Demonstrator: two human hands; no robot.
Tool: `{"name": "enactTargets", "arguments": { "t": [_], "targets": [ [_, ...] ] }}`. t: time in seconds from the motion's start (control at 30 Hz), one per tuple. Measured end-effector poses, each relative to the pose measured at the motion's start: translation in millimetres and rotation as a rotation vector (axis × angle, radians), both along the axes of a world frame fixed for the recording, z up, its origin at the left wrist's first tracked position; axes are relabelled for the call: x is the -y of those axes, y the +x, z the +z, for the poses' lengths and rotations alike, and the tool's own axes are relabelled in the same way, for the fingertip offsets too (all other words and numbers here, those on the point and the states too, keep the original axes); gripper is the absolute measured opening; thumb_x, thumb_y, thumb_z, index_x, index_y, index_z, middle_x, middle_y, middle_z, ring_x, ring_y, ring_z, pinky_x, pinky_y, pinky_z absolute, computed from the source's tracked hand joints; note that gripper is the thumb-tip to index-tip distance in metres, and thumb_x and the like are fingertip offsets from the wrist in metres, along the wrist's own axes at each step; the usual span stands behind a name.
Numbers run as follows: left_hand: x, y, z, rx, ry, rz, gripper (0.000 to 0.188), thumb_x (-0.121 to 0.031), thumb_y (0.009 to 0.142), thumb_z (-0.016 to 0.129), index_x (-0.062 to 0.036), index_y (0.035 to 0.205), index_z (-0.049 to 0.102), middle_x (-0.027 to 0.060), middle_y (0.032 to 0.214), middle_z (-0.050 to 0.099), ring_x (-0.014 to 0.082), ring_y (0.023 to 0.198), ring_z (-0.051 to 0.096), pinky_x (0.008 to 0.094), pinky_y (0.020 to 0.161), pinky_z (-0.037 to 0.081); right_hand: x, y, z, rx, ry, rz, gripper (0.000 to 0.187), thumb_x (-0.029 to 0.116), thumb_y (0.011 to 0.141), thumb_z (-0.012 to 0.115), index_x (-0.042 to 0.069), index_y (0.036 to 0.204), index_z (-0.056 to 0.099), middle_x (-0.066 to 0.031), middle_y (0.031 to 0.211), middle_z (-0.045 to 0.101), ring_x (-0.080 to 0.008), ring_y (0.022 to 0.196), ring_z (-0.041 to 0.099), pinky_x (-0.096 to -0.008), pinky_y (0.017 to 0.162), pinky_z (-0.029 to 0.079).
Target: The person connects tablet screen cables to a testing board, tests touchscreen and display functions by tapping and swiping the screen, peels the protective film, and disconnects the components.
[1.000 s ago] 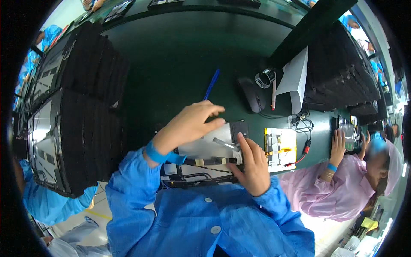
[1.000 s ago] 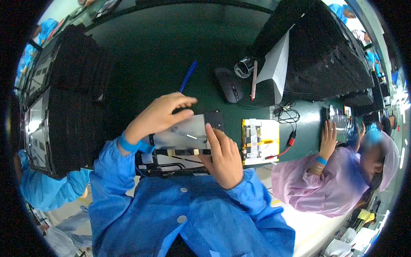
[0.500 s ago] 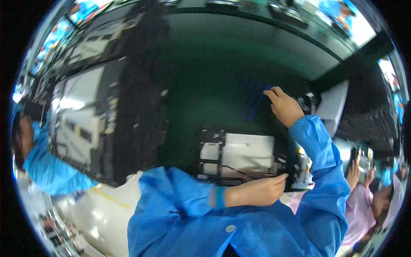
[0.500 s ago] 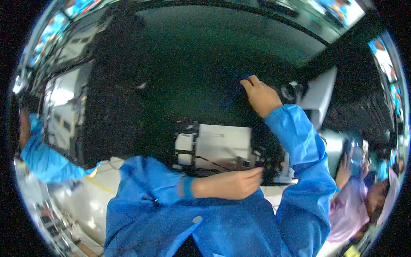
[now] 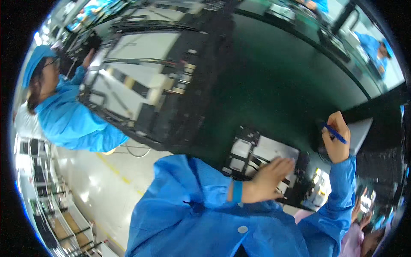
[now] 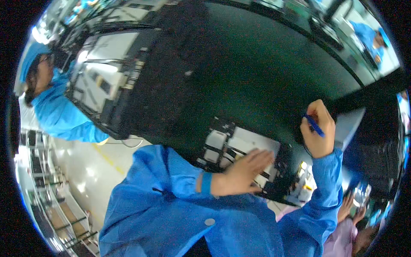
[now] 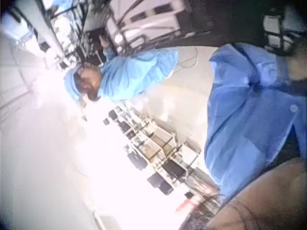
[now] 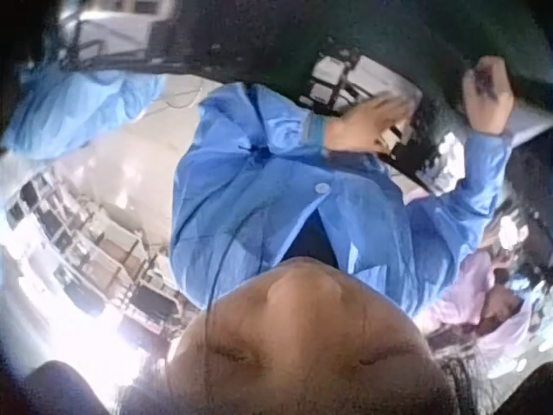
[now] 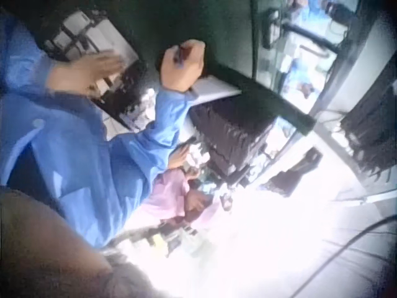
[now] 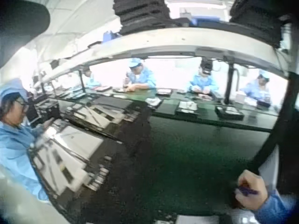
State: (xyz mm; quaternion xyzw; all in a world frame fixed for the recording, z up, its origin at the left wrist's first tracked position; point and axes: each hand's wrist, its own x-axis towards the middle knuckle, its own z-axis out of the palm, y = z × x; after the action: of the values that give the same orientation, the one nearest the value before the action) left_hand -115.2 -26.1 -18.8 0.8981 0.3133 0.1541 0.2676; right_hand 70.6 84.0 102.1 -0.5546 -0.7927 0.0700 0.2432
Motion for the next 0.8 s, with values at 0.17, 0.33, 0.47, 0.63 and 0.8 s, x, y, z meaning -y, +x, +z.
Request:
{"name": "enactTargets", "arguments": {
  "t": [0.17,0.33,0.47,0.63,0.8],
  "targets": [
    [-8,-25,57,0.055,0.038,0.091,0.091,-0.044,0.076,0.067,0.0057,0.141,0.026,0.0225,0.146,0.027,0.0344,0.137,0.025,0.0469,0.114,0.015,100,8,26,-0.273,-0.262,0.160,0.012,0.002,0.076,0.064,0.001,0.087,0.061,-0.0122,0.082,0.063,-0.0258,0.071,0.061,-0.0327,0.065,0.048],
    [18,-34,98,0.176,0.009,-0.096,0.063,-0.039,0.078,0.066,-0.0014,0.126,0.049,0.0182,0.125,0.052,0.0320,0.119,0.049,0.0450,0.106,0.033,176,6,-1,-0.696,-0.606,0.322,0.018,0.009,0.081,0.066,-0.002,0.095,0.063,-0.0159,0.092,0.065,-0.0288,0.076,0.064,-0.0352,0.069,0.050],
    [37,-28,87,0.281,-0.104,-0.300,0.021,-0.023,0.080,0.066,-0.0069,0.080,0.054,0.0039,0.067,0.053,0.0216,0.069,0.058,0.0330,0.070,0.047,218,9,-20,-0.980,-0.786,0.235,0.018,0.013,0.084,0.066,-0.002,0.091,0.059,-0.0139,0.086,0.064,-0.0251,0.077,0.065,-0.0332,0.068,0.049],
    [22,-79,81,0.178,-0.327,-0.141,0.019,-0.019,0.081,0.065,-0.0024,0.087,0.059,0.0124,0.079,0.062,0.0318,0.073,0.061,0.0415,0.068,0.047,237,36,-34,-1.352,-0.003,-0.244,0.022,0.026,0.091,0.049,0.004,0.092,0.048,-0.0080,0.062,0.053,-0.0145,0.046,0.049,-0.0256,0.044,0.042],
    [23,-110,43,0.416,-0.091,0.536,0.030,-0.024,0.090,0.048,0.0016,0.104,0.051,0.0181,0.105,0.057,0.0257,0.091,0.053,0.0326,0.079,0.042,215,-10,-79,-0.622,-0.165,-0.387,0.022,0.007,0.079,0.067,-0.004,0.093,0.055,-0.0193,0.084,0.064,-0.0235,0.070,0.065,-0.0359,0.079,0.053]
  ]
}}
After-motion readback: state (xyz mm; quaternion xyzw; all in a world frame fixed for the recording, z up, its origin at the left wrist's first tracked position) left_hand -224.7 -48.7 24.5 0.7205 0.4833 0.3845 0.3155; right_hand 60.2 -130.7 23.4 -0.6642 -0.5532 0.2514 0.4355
